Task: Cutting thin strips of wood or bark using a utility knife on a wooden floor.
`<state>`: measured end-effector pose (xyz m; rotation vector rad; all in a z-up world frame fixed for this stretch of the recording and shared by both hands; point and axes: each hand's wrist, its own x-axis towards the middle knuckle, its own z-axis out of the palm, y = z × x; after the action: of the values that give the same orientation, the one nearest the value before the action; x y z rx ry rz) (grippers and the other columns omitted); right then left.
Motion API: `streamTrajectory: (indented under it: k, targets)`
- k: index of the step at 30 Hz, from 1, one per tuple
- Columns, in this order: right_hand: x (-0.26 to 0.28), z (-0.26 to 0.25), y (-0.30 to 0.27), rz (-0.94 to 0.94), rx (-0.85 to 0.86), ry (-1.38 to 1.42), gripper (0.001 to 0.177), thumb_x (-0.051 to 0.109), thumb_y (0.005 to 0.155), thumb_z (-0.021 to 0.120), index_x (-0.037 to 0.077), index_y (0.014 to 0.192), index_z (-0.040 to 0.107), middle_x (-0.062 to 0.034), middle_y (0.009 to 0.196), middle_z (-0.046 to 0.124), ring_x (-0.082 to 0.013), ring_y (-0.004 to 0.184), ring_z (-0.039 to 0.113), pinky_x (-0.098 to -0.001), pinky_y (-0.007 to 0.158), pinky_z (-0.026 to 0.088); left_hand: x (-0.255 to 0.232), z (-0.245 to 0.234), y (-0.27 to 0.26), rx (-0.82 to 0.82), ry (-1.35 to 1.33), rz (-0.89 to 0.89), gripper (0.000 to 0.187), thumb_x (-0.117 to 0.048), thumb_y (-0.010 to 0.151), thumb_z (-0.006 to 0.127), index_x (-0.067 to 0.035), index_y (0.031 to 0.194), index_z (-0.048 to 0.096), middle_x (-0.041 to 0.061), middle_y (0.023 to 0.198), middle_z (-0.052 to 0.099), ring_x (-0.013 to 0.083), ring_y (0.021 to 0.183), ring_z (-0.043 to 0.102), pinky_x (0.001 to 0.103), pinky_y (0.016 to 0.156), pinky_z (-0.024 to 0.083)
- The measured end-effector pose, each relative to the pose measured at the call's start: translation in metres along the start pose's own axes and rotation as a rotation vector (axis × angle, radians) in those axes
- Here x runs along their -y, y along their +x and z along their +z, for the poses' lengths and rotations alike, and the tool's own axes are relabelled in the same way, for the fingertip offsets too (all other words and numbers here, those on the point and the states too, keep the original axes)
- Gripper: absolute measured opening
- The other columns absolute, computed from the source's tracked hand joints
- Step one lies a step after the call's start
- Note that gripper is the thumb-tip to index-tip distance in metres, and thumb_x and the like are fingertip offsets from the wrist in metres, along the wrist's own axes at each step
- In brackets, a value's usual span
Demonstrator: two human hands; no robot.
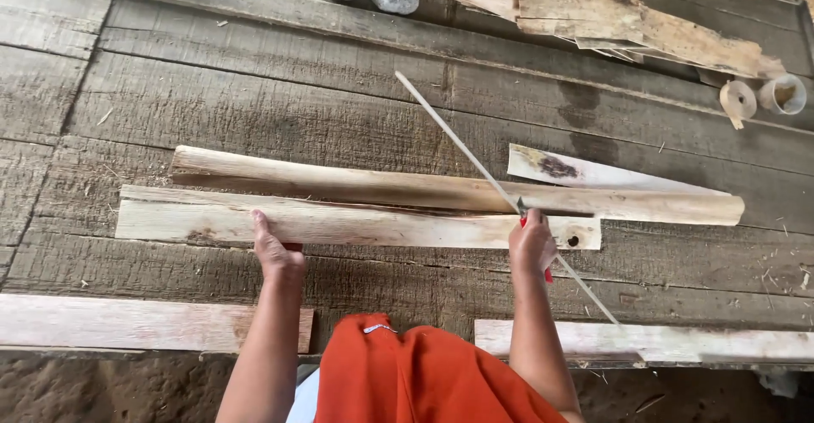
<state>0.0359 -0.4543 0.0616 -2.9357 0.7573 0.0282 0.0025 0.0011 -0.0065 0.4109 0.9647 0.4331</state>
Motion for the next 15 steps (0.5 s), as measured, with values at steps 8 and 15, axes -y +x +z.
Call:
streamTrajectory:
  k: [8, 15]
  targets:
    - [0.097, -0.064, -0.018, -0.405, -0.143, 0.187, 0.035, -0.002, 0.099, 0.054, 0.01, 0.131, 0.063, -0.0127, 0.136, 0.058, -0.0351, 0.084, 0.072, -0.0524, 0.078, 0.061, 0.02, 0.01, -0.029, 0.048, 0.158, -0.057, 0.077, -0.057, 0.091, 0.08, -0.005, 0.14, 0.05, 0.021, 0.129, 0.061, 0.0366, 0.119, 0.062, 0.068, 0.104, 0.047]
    - [0.095, -0.076, -0.052, -0.336, 0.543, 0.033, 0.046, 0.052, 0.093, 0.063, 0.024, 0.131, 0.068, -0.0043, 0.127, 0.072, -0.0324, 0.122, 0.066, -0.0539, 0.102, 0.053, 0.02, 0.019, -0.033, 0.038, 0.094, -0.054, 0.078, -0.053, 0.089, 0.082, -0.002, 0.138, 0.05, 0.02, 0.124, 0.061, 0.0361, 0.114, 0.063, 0.065, 0.101, 0.048]
